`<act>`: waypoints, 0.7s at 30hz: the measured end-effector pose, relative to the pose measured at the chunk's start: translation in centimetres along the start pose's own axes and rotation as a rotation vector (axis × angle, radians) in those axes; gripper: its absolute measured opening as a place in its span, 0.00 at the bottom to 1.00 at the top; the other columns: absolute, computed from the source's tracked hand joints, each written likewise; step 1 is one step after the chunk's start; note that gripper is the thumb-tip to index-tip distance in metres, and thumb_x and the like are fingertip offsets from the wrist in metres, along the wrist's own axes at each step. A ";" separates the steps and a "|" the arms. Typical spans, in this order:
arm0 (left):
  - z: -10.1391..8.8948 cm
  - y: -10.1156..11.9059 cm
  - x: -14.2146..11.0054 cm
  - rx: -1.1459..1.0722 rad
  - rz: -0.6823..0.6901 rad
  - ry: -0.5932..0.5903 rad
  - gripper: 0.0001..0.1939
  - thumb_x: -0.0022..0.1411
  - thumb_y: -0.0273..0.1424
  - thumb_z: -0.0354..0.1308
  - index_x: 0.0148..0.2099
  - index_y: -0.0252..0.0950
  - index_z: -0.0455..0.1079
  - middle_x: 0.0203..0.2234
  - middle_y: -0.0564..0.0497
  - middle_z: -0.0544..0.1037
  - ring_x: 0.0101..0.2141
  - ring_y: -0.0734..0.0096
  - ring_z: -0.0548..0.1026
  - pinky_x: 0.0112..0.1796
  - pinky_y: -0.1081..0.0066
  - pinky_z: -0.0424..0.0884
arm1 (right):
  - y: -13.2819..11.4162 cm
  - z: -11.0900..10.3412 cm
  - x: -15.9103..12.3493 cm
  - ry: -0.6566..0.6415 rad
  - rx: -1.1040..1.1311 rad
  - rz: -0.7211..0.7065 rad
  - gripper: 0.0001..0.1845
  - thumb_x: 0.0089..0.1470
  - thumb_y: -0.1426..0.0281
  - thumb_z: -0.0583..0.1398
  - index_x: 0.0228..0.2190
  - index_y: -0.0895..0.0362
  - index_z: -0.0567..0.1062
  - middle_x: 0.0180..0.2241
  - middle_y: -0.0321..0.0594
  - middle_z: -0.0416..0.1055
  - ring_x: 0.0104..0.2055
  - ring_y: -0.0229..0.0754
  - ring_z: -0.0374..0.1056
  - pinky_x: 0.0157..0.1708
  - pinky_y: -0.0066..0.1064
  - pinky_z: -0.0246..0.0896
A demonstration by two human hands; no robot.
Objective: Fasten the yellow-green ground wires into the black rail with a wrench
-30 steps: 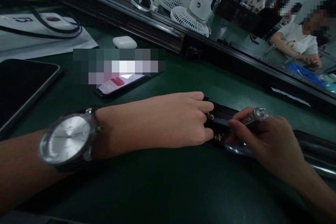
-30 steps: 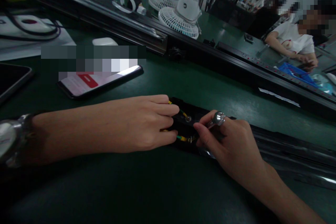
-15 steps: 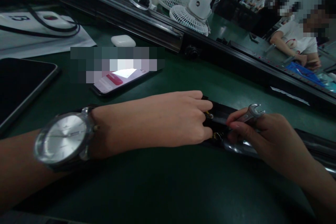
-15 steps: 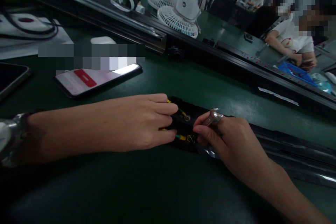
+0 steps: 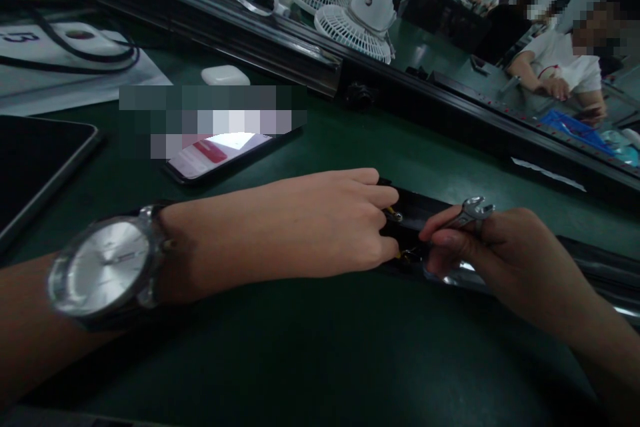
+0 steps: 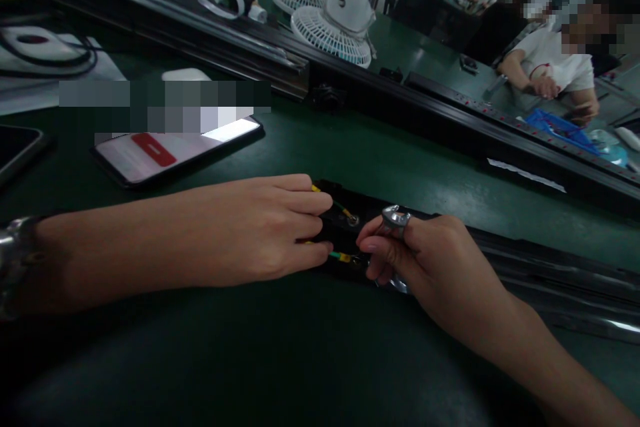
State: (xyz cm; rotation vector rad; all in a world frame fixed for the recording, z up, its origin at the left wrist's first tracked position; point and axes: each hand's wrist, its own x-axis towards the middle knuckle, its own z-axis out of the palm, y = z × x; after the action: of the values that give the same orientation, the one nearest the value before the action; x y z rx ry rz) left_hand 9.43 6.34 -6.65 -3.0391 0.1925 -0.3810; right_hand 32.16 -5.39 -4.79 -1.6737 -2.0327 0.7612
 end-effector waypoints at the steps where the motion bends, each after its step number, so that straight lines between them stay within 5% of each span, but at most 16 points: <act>1: 0.0 0.0 0.0 0.004 -0.003 -0.007 0.04 0.65 0.29 0.67 0.36 0.41 0.75 0.27 0.54 0.77 0.36 0.63 0.71 0.39 0.61 0.61 | 0.1 0.0 0.0 -0.003 -0.015 -0.011 0.17 0.69 0.69 0.57 0.29 0.54 0.79 0.29 0.36 0.83 0.29 0.40 0.81 0.30 0.28 0.74; 21: 0.2 0.2 -0.1 0.019 -0.014 0.017 0.06 0.65 0.29 0.67 0.36 0.42 0.73 0.27 0.53 0.76 0.38 0.61 0.72 0.39 0.61 0.60 | -0.6 -0.4 -0.4 -0.152 -0.030 -0.136 0.11 0.73 0.67 0.55 0.38 0.53 0.75 0.31 0.32 0.73 0.29 0.34 0.67 0.30 0.27 0.60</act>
State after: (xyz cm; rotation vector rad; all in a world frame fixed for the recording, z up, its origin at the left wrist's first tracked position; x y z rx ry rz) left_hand 9.34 6.15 -6.87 -3.0212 0.1673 -0.4079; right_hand 32.06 -5.78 -4.10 -1.5158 -2.2459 0.8373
